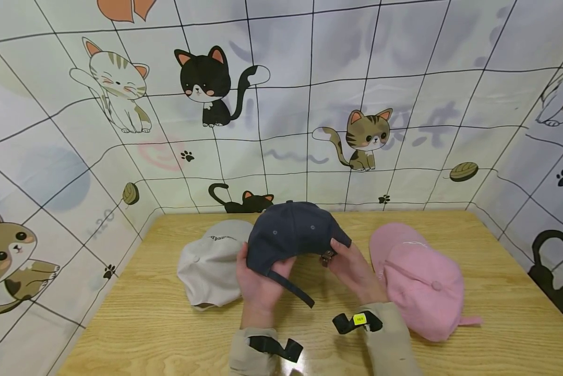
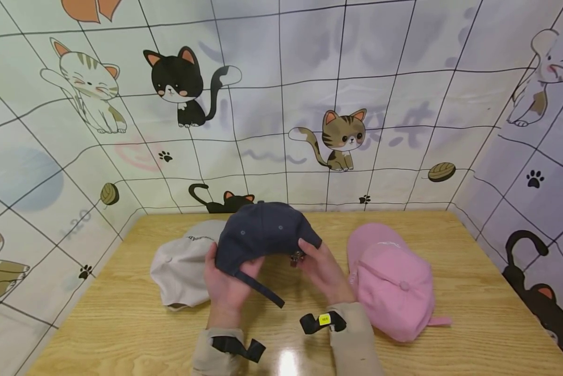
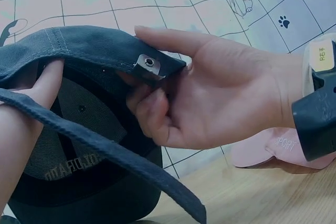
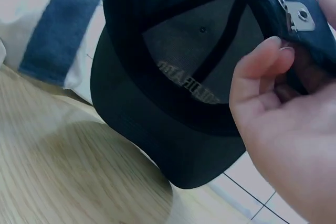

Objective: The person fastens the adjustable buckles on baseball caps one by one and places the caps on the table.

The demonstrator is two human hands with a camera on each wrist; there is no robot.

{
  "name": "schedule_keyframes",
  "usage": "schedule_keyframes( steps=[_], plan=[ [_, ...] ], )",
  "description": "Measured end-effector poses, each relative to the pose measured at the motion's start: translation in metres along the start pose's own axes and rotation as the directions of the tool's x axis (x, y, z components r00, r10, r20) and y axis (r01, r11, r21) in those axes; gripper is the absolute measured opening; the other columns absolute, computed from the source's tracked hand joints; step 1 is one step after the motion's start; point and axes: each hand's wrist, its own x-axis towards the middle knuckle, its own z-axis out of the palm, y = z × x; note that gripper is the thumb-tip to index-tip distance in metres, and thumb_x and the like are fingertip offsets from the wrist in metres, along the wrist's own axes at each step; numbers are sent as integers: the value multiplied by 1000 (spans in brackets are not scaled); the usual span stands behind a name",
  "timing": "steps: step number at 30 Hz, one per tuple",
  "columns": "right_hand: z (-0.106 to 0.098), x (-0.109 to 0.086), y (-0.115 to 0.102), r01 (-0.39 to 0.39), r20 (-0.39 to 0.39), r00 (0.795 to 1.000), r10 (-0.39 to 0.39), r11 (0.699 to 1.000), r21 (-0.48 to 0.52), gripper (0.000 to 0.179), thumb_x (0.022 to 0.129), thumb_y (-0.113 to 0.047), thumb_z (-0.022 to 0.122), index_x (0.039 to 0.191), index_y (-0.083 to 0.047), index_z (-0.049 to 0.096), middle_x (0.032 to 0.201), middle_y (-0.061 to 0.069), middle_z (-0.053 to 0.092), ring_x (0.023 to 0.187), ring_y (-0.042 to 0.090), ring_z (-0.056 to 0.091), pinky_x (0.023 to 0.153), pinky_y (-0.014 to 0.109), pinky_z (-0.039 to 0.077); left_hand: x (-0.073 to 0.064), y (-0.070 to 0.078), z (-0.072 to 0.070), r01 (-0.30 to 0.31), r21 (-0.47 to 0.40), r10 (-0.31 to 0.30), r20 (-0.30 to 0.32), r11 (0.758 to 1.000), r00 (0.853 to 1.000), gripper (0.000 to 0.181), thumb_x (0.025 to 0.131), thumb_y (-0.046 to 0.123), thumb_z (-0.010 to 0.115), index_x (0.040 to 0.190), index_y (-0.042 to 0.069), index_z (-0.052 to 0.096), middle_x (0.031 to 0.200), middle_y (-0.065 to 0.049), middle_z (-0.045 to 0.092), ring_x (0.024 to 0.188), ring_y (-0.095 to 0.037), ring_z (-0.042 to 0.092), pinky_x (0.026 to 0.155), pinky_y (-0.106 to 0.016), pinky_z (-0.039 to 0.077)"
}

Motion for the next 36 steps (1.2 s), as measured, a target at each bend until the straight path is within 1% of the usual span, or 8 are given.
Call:
schedule_keyframes(
  steps=[8,15,21,26,28,31,33,36],
  plan=[
    [-4,-5,-4,-29,3,1000,29,999,-12,24,89,6,42,101,-9,57,84,2,53,64,13,48,64,25,43,0,1,1,-9,1,9,-3,1000,1000,60,91,46,19,142,16,19,148,-4,12,134,-26,9,106,-46,7],
    [-4,-6,-4,-44,12,999,44,999,11,23,89,7,44,99,-7,60,85,5,55,68,13,57,67,26,49,-3,6,1,-14,11,14,-34,1000,999,61,90,51,19,139,14,28,143,-5,27,133,-25,14,106,-46,8],
    [1,-3,-1,-16,-18,1000,16,1000,12,24,91,5,41,97,-7,61,85,5,57,71,15,57,69,28,50,-6,11,0,-4,109,10,-48,994,999,49,94,39,30,137,15,32,140,-7,34,132,-29,16,104,-51,8],
    [8,0,2,45,-96,995,-38,996,74,20,91,3,43,95,-5,60,84,6,56,69,14,56,68,25,50,-5,12,-1,32,263,-17,-58,964,998,40,96,21,34,133,10,38,133,-8,44,129,-31,26,103,-54,11],
    [10,1,3,61,-110,993,-49,993,104,18,91,3,43,95,-5,59,83,6,55,69,13,56,67,24,50,-5,12,-1,50,340,-34,-54,939,998,37,95,13,34,131,7,40,129,-8,48,127,-30,30,102,-55,11],
    [11,2,3,75,-102,993,-60,984,159,18,92,3,40,94,-4,57,82,7,56,69,14,57,67,23,50,-4,13,-2,81,482,-68,-45,872,997,37,93,4,37,130,5,40,128,-10,49,125,-35,31,101,-56,12],
    [11,2,3,81,-80,995,-66,976,201,20,94,3,37,95,-3,56,83,8,56,71,14,57,68,23,50,-3,12,-2,105,577,-98,-44,810,994,40,92,3,42,132,5,38,130,-12,46,125,-37,29,100,-57,15],
    [11,2,2,85,-58,996,-73,965,250,24,94,3,33,98,-2,56,85,10,57,73,15,58,70,23,50,-2,10,-2,157,715,-156,-68,681,985,49,90,7,49,136,6,32,136,-18,36,126,-40,26,99,-56,21]
  ],
)
